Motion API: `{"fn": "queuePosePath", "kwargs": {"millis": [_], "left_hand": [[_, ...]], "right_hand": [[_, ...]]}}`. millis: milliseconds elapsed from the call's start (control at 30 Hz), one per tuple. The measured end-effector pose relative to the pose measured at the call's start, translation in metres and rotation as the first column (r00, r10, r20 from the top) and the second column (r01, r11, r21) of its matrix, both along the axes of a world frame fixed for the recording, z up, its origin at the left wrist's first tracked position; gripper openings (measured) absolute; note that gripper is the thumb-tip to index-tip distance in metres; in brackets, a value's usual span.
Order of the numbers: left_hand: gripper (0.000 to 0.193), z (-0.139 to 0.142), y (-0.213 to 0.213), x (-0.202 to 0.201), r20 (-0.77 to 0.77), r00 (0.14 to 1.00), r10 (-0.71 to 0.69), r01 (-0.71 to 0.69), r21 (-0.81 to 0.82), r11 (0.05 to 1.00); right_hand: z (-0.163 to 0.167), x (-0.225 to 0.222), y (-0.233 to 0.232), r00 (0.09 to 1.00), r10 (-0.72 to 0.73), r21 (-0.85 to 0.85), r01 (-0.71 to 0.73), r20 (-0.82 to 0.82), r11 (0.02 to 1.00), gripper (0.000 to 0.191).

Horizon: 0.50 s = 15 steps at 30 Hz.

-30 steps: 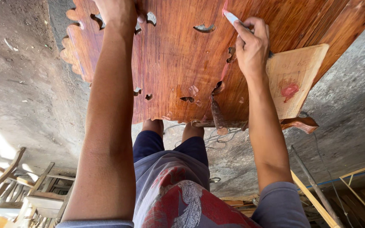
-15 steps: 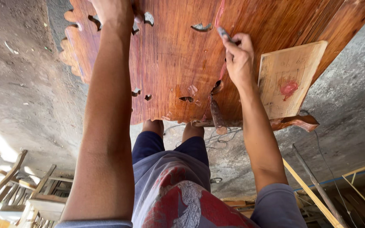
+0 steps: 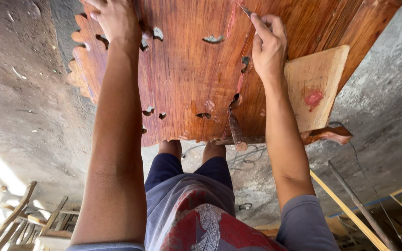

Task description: The person applies pink wood filler into holes and cracks on the underside of a carved wooden furniture piece, using a small knife to scoop filler from a board and press it into each opening, moving between holes along the surface.

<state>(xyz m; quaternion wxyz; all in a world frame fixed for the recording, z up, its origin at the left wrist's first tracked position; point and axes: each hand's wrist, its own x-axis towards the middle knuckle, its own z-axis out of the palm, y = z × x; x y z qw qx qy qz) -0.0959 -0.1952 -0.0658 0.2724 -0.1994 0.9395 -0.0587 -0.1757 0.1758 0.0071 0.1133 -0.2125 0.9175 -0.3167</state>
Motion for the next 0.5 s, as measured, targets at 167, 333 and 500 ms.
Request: {"fn": "queuePosePath", "kwargs": {"millis": [167, 333, 500], "left_hand": [[0.123, 0.024, 0.003, -0.015, 0.050, 0.996, 0.072, -0.075, 0.054, 0.996], [0.116, 0.026, 0.004, -0.017, 0.167, 0.983, 0.070, -0.085, 0.083, 0.993], [0.108, 0.005, 0.001, -0.007, 0.170, 0.983, 0.065, -0.083, 0.097, 0.992]], "right_hand": [[-0.022, -0.005, 0.005, 0.994, 0.094, 0.048, -0.091, -0.053, 0.995, 0.049], [-0.019, -0.013, 0.013, 0.992, 0.103, 0.073, -0.098, -0.068, 0.992, 0.046], [-0.016, -0.016, 0.008, 0.984, 0.176, 0.098, -0.173, -0.022, 0.980, 0.046]]}}
